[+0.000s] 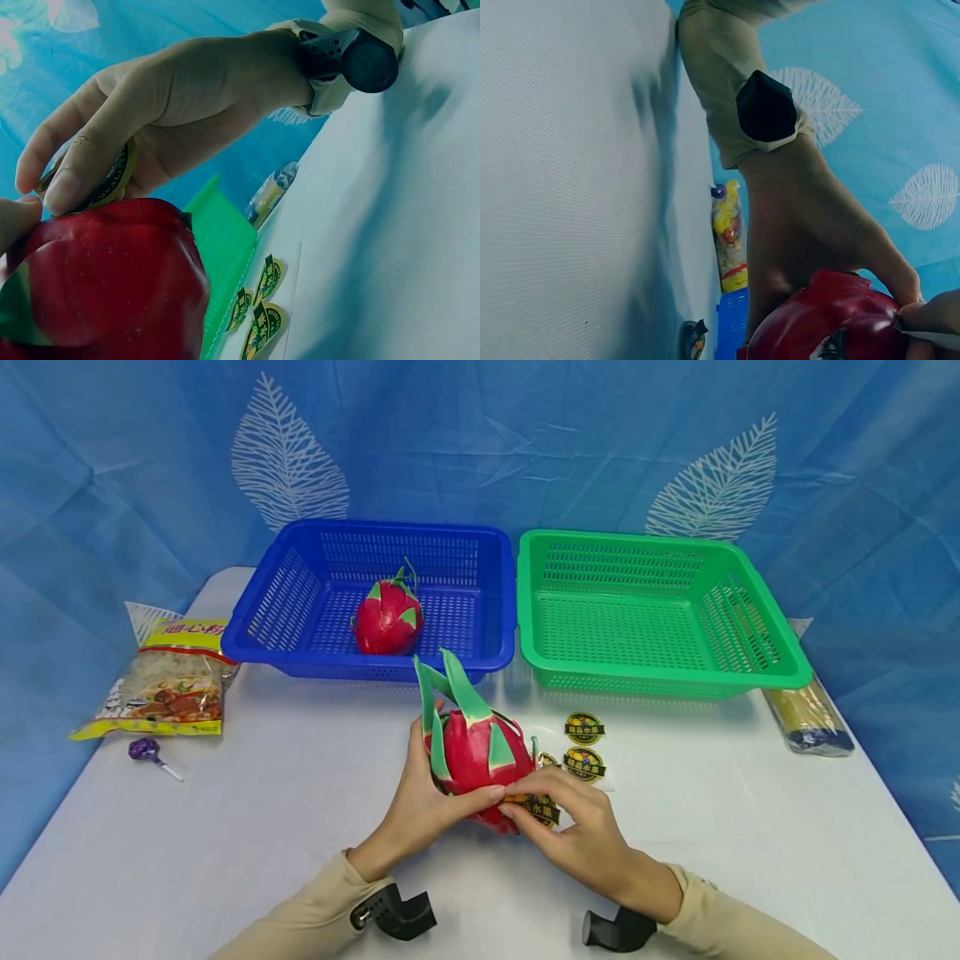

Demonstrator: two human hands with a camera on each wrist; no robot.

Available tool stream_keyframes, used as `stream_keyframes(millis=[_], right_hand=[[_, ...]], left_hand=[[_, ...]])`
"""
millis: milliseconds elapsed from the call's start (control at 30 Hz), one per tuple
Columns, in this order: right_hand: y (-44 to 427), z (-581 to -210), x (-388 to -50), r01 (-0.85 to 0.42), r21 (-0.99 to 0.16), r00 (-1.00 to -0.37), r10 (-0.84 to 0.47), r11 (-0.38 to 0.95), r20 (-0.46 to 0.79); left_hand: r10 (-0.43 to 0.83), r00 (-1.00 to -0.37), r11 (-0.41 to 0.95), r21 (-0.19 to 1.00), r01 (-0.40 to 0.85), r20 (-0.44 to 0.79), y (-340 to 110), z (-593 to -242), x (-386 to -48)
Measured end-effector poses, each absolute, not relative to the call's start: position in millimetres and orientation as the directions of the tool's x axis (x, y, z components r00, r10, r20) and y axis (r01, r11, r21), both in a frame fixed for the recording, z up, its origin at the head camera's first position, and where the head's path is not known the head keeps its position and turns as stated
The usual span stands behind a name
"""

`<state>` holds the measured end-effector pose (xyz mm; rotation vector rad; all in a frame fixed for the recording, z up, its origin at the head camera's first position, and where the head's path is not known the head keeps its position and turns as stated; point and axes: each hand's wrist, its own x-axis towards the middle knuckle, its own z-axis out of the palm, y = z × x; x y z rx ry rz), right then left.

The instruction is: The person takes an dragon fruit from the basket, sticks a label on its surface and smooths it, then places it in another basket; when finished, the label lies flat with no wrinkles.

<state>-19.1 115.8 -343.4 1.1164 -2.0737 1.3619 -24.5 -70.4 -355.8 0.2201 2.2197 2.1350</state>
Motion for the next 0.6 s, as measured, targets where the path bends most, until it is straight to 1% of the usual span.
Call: stream_keyframes(millis=[200, 367, 500, 600], right_hand=[[115.0, -344.6, -17.9, -0.808, -0.534, -0.588, -0.402, 0.248, 0.702], [115.3, -345.8, -16.5, -0.808, -0.522, -0.589, -0.411, 0.273, 0.696], [115.8, -345.4, -15.5, -0.793, -0.547, -0.607, -0.424, 0.268, 0.672], [115.8, -346.2, -15.9, -0.793, -0.562, -0.603, -0.436, 0.236, 0.668]], left_hand=[[0.119, -0.99, 0.064, 0.994, 0.086, 0.078, -69.9, -357.4, -24.1], [0.088, -0.994, 0.098, 0.992, 0.076, 0.068, -69.0, -357.9, -22.8], [0.078, -0.995, 0.116, 0.991, 0.074, 0.065, -68.8, -358.5, -22.5], [0.077, -0.995, 0.12, 0.99, 0.076, 0.067, -68.9, -359.2, -22.6]])
